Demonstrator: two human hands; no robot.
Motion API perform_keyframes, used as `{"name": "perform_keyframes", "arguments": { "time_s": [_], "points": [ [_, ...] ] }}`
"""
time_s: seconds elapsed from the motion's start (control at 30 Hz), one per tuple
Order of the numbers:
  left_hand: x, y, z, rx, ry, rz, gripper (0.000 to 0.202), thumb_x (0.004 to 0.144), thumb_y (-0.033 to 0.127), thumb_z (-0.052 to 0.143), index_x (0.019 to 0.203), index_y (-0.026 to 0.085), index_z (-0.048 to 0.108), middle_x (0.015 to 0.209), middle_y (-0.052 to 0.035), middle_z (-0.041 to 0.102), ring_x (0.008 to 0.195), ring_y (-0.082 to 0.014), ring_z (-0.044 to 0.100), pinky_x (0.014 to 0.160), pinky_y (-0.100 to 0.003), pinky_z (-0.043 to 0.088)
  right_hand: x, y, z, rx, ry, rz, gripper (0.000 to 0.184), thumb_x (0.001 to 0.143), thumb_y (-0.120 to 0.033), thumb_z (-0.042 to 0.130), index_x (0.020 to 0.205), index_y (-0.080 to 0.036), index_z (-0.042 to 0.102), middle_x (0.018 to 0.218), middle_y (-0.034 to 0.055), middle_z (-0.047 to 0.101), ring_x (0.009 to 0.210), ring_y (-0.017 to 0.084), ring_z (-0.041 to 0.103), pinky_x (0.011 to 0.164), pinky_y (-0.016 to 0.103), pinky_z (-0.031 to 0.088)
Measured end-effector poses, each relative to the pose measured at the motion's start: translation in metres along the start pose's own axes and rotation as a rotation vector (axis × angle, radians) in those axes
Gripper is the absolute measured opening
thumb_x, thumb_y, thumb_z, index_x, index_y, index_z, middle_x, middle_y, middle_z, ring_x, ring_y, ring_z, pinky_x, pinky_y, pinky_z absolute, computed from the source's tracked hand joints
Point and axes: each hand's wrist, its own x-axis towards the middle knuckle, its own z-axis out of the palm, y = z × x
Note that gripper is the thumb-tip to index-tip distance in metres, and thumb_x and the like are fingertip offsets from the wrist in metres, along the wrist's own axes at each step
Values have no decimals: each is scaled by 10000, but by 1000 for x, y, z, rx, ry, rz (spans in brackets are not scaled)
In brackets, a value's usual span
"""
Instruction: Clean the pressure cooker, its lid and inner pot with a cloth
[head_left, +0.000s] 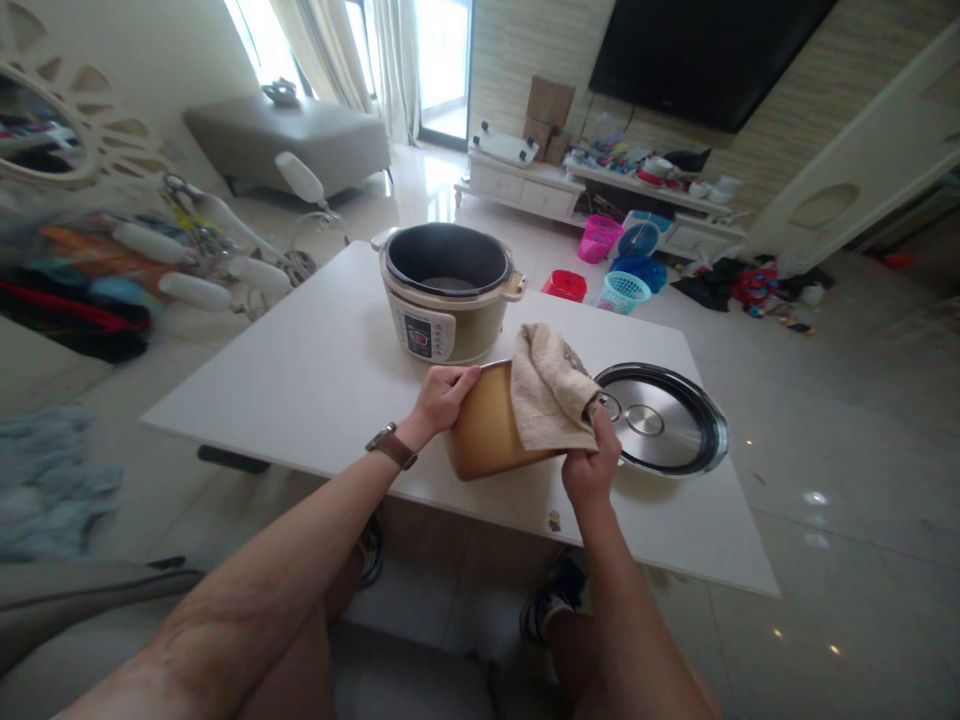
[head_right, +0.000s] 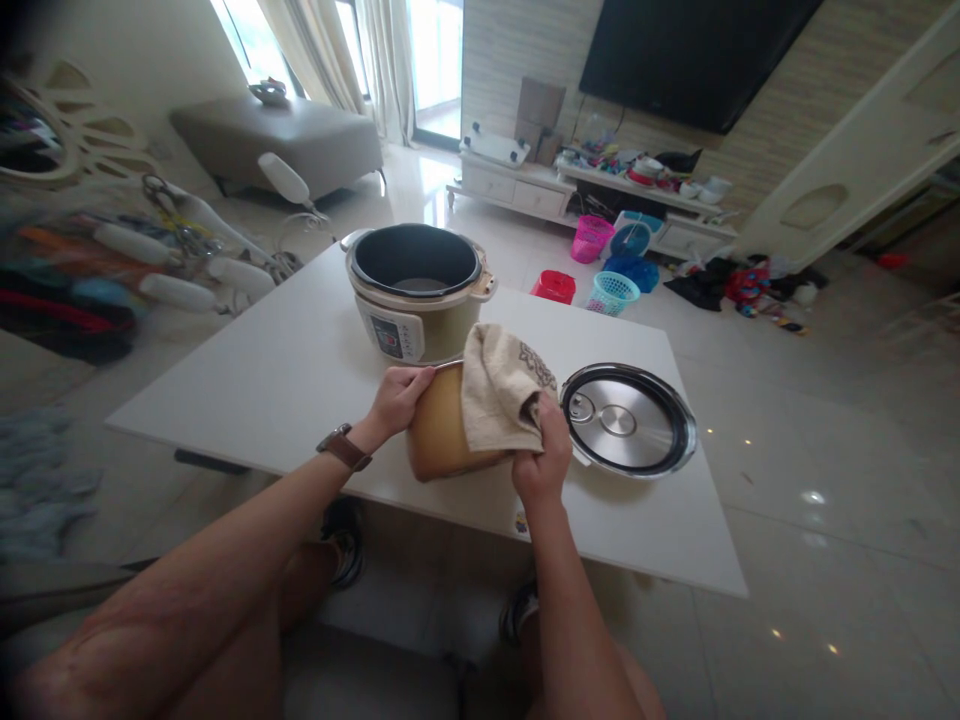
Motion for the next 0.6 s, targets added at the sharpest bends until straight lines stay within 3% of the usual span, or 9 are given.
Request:
{"name": "perform_keyframes", "arguments": {
  "time_s": [0.13,0.23,0.3,0.43,0.6],
  "points": [
    [-4,-12,0,-27,47,21,679,944,714,525,539,216,304,575,28,258,564,-103,231,542,-308,179,5,28,7,114,184,442,445,845,-482,611,1124,-171,763,1180,114,778,1225,313,663,1123,486,484],
    [-10,-28,3,-29,113,4,709,925,780,498,536,224,292,564,30,255,561,-108,227,538,-313,175,5,52,11,209,224,780,431,768,-500,645,1004,-159,763,1028,85,793,1057,289,702,941,420,568],
    [-14,-36,4,-18,151,-23,710,920,801,467,535,230,296,550,32,259,556,-112,233,536,-318,173,3,64,12,283,246,916,432,736,-488,667,995,-155,761,981,65,792,978,267,713,817,364,579],
    [-12,-35,2,1,134,-47,662,931,739,474,544,235,288,553,33,254,555,-112,244,547,-317,175,1,71,11,326,282,943,442,714,-489,721,1007,-162,775,1000,49,805,967,253,729,775,330,581],
    [2,-13,-10,-33,47,-27,597,926,635,532,564,222,297,592,29,261,583,-107,247,556,-299,177,1,64,10,319,238,857,429,746,-463,715,1075,-195,781,1189,55,807,1171,279,720,1005,388,573]
  ]
}}
